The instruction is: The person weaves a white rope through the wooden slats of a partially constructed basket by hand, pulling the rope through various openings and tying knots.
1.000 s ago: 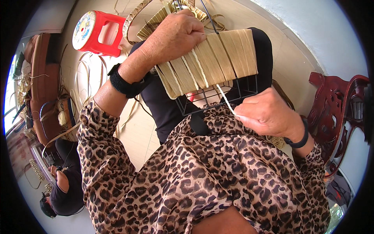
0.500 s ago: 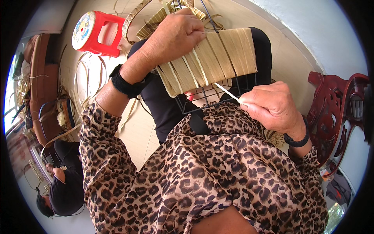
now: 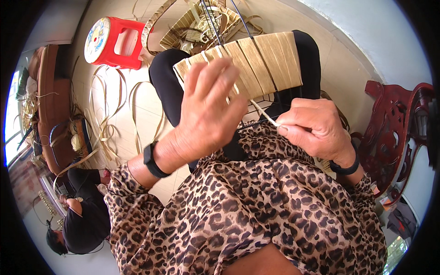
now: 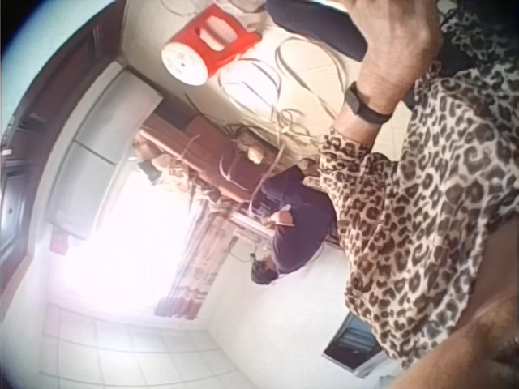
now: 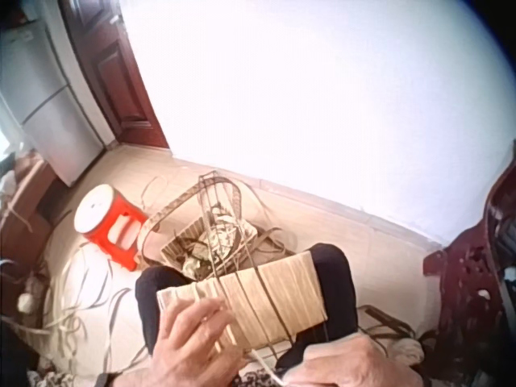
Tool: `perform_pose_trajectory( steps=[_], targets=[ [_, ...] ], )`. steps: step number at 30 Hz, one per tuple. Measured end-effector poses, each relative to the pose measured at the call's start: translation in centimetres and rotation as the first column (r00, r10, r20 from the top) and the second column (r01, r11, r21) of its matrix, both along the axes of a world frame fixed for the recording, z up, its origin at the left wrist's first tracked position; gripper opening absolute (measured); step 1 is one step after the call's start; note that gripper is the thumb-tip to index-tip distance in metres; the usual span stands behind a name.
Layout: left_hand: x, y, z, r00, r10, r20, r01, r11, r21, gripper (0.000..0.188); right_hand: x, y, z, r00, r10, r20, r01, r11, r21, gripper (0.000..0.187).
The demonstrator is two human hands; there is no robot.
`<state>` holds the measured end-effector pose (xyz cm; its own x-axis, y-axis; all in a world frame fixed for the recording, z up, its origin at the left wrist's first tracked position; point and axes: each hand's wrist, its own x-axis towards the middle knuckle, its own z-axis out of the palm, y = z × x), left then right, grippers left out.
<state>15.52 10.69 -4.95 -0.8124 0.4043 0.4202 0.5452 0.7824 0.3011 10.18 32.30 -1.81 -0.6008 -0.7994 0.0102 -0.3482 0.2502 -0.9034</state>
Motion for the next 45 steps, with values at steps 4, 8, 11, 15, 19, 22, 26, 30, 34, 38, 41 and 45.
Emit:
perform_pose_trajectory(
  steps=[4,8,11,15,19,22,26,30,34,38,41,45],
  targets=[
    [1.3,1.7,-0.2,0.999,0.012,-0.035,-0.012,1.000,0.008,0.027,1.3,-0.9,-1.0,0.996,0.001,0.084,0.008,0.994,-0.109,0.007],
    [1.9,2.6,-0.6,0.996,0.048,-0.071,-0.042,0.996,0.080,0.029,1.2,-1.1,-1.3,0.998,0.055,-0.018,-0.057,0.991,-0.118,0.003],
    [2.5,2.7,-1.2,0.996,0.046,-0.082,-0.039,0.996,0.083,0.030,0.5,-1.1,-1.6,0.995,-0.081,-0.063,0.074,0.992,-0.103,0.005],
    [2.6,3.1,-1.8,0.991,0.053,-0.120,-0.042,0.994,0.098,0.031,0.2,-1.7,-2.8,0.828,-0.220,-0.516,0.307,0.948,0.088,0.028],
    [2.7,3.3,-2.1,0.992,0.052,-0.119,-0.035,0.989,0.141,0.032,0.4,-1.8,-3.4,0.803,-0.253,-0.540,0.378,0.916,0.133,0.035],
    [2.8,3.4,-2.0,0.992,0.048,-0.118,-0.031,0.989,0.144,0.033,0.6,-1.7,-3.5,0.783,-0.265,-0.563,0.423,0.890,0.169,0.039],
    [2.7,3.4,-1.8,0.993,0.036,-0.116,-0.019,0.989,0.145,0.033,0.6,-1.8,-3.5,0.789,-0.272,-0.551,0.420,0.893,0.161,0.041],
    [2.7,3.5,-1.8,0.990,0.043,-0.135,-0.021,0.987,0.161,0.033,0.6,-1.7,-3.4,0.798,-0.273,-0.538,0.405,0.904,0.141,0.041],
    [2.8,3.6,-1.6,0.991,0.038,-0.127,-0.015,0.983,0.181,0.033,1.0,-2.1,-3.4,0.777,-0.300,-0.553,0.442,0.886,0.140,0.039],
    [2.9,3.6,-1.3,0.994,0.022,-0.109,-0.003,0.985,0.172,0.033,1.2,-2.4,-3.3,0.759,-0.323,-0.566,0.470,0.873,0.132,0.037],
    [3.0,3.5,-1.2,0.994,0.019,-0.106,-0.002,0.987,0.162,0.034,1.3,-2.5,-3.3,0.755,-0.328,-0.568,0.482,0.865,0.139,0.037],
    [2.8,3.6,-1.4,0.988,0.026,-0.153,-0.001,0.987,0.161,0.037,1.4,-2.5,-3.0,0.787,-0.338,-0.515,0.479,0.862,0.165,0.038]
  ],
)
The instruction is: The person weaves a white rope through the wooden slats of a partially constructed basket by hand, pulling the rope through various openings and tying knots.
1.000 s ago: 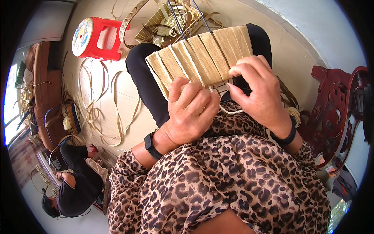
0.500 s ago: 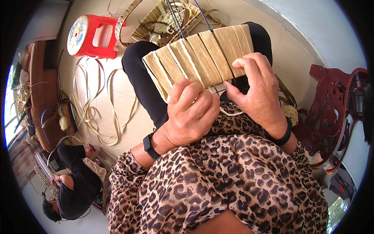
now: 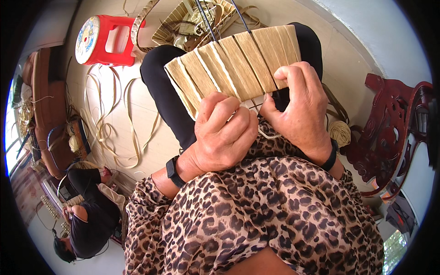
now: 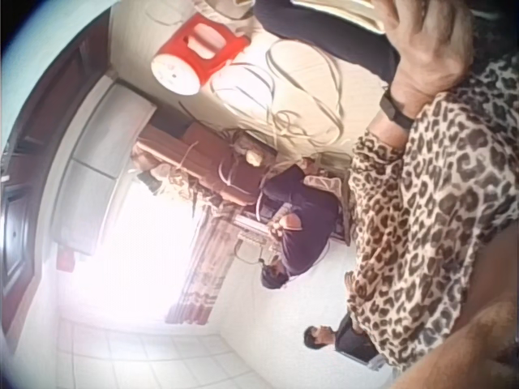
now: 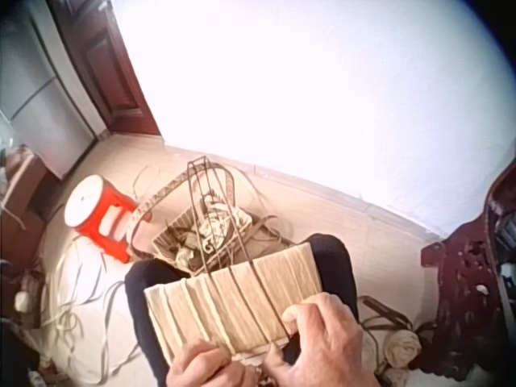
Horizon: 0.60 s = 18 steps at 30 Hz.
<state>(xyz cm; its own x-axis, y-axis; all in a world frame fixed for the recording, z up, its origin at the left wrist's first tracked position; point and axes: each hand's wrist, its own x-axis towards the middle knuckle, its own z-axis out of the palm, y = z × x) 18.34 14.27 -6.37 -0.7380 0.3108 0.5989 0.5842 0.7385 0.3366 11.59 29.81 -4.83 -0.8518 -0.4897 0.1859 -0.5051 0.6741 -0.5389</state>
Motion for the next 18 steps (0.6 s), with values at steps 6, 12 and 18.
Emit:
perform_pose_trajectory(
  steps=[6,12,18],
  targets=[
    [0.2,0.0,-0.2,0.999,-0.011,0.031,0.010,1.000,0.029,0.030,-0.2,0.1,-0.1,0.999,0.019,-0.042,-0.018,1.000,0.017,0.040],
    [0.2,0.2,-0.5,1.000,0.005,-0.003,-0.005,0.998,0.066,0.026,-0.1,-0.2,0.1,0.999,0.011,-0.038,-0.008,0.998,0.065,0.046],
    [0.1,0.0,-0.5,1.000,-0.027,-0.004,0.028,0.994,0.107,0.018,-0.1,-0.7,1.1,1.000,0.011,0.007,-0.011,0.992,0.123,0.044]
  ],
)
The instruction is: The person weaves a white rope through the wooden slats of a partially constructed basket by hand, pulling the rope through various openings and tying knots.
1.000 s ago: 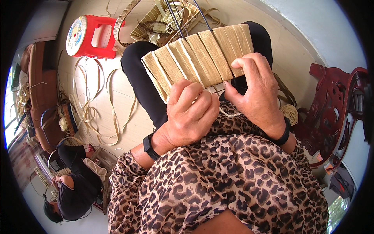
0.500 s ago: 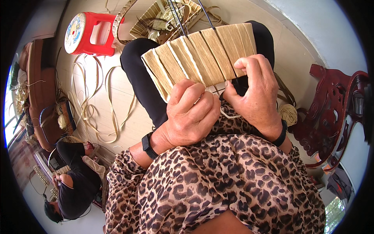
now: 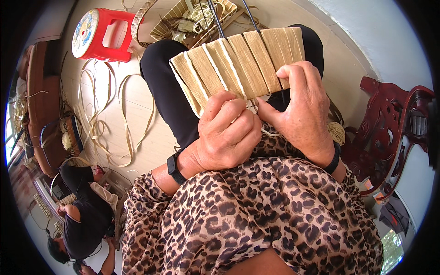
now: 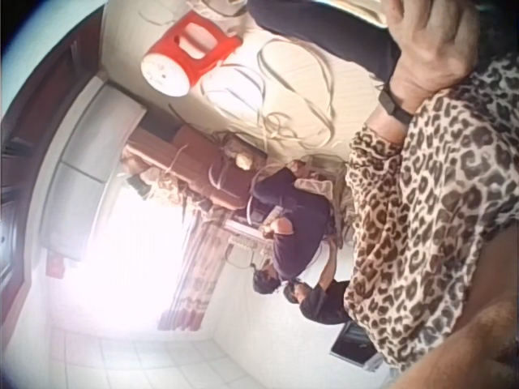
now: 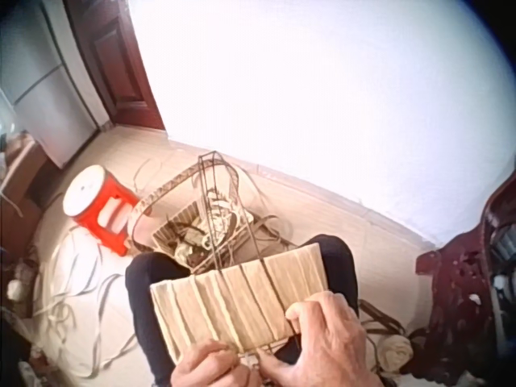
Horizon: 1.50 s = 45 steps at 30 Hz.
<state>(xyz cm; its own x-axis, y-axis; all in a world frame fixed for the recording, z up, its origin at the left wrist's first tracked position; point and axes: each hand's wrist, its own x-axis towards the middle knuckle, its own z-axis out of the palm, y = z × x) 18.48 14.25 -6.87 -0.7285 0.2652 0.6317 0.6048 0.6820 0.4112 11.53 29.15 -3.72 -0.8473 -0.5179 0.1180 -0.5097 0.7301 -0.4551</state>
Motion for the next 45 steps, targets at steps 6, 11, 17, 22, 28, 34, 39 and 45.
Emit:
perform_pose_trajectory(
  steps=[6,11,17,22,28,34,39,45],
  targets=[
    [0.1,0.1,0.1,0.999,-0.028,0.025,0.027,0.999,0.029,0.012,0.1,-0.2,-0.5,0.999,-0.017,-0.049,0.018,1.000,0.011,0.043],
    [0.3,0.1,0.0,0.999,-0.037,0.018,0.036,0.999,0.038,0.013,0.2,-0.3,-0.5,0.999,-0.016,-0.044,0.017,1.000,0.025,0.041],
    [0.3,0.1,0.2,0.998,-0.050,0.031,0.049,0.998,0.043,0.015,0.3,-0.2,-0.5,0.999,-0.029,-0.045,0.029,1.000,0.006,0.040],
    [0.1,0.0,0.3,0.996,-0.087,0.031,0.086,0.996,0.023,0.017,0.2,0.0,-0.7,0.998,-0.055,-0.039,0.054,0.998,-0.032,0.042],
    [-0.3,0.1,0.4,0.998,-0.070,0.006,0.070,0.996,-0.048,0.022,-0.4,0.2,-0.8,1.000,-0.014,-0.023,0.010,0.989,-0.147,0.042],
    [-0.2,0.8,0.0,1.000,-0.018,0.007,0.018,0.999,-0.034,0.025,0.5,1.5,1.0,0.901,0.174,0.396,-0.015,0.927,-0.374,0.011],
    [-0.3,1.0,-0.4,0.999,-0.013,0.029,0.013,1.000,-0.012,0.020,0.7,2.3,2.2,0.733,0.193,0.653,0.035,0.947,-0.320,0.022],
    [-0.8,1.5,-0.3,0.999,0.012,0.033,-0.011,0.999,-0.040,0.019,1.1,2.8,2.2,0.739,0.166,0.653,0.071,0.945,-0.320,0.020]
  ],
)
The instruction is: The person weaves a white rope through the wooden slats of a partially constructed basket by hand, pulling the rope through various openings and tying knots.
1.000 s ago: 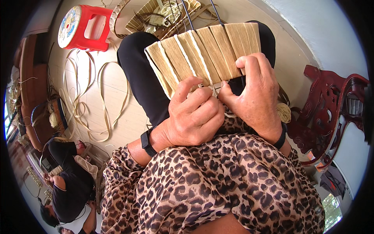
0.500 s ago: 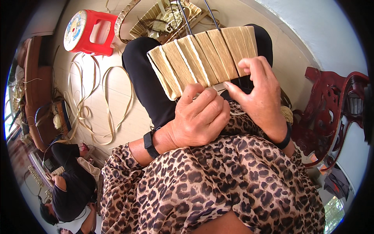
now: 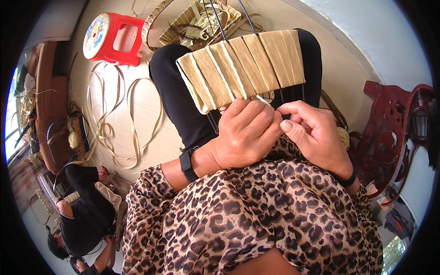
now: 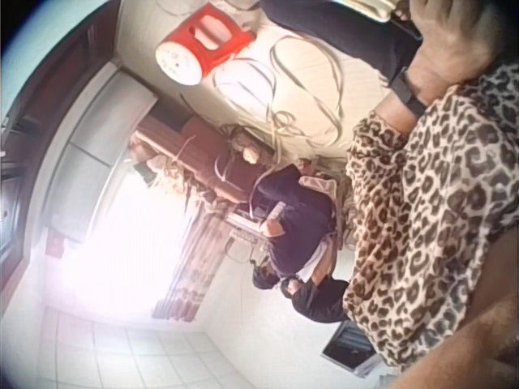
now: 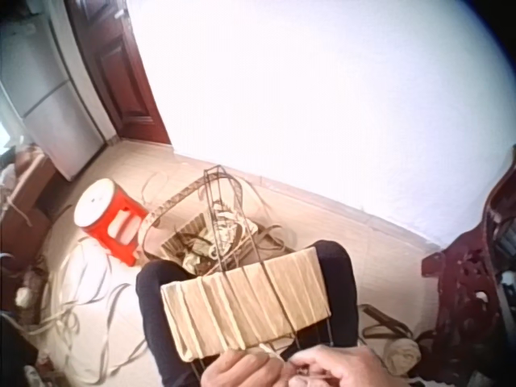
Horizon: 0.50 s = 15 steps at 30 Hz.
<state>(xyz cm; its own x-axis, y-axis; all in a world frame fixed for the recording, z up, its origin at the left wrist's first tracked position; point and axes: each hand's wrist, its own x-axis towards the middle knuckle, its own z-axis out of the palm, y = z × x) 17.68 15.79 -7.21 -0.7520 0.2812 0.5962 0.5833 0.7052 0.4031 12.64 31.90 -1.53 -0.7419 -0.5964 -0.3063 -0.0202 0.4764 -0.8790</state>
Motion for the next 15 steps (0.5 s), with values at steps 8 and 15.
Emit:
perform_pose_trajectory(
  steps=[8,15],
  targets=[
    [-0.2,-0.3,0.4,0.998,-0.006,0.062,0.005,1.000,0.020,0.020,-0.5,0.3,-0.2,0.975,0.039,-0.218,-0.032,0.999,0.036,0.008],
    [-3.8,-6.6,2.6,0.948,0.313,0.063,-0.315,0.949,0.025,0.020,-5.1,-1.0,1.7,0.915,0.152,-0.374,-0.167,0.986,-0.010,0.008]
  ],
)
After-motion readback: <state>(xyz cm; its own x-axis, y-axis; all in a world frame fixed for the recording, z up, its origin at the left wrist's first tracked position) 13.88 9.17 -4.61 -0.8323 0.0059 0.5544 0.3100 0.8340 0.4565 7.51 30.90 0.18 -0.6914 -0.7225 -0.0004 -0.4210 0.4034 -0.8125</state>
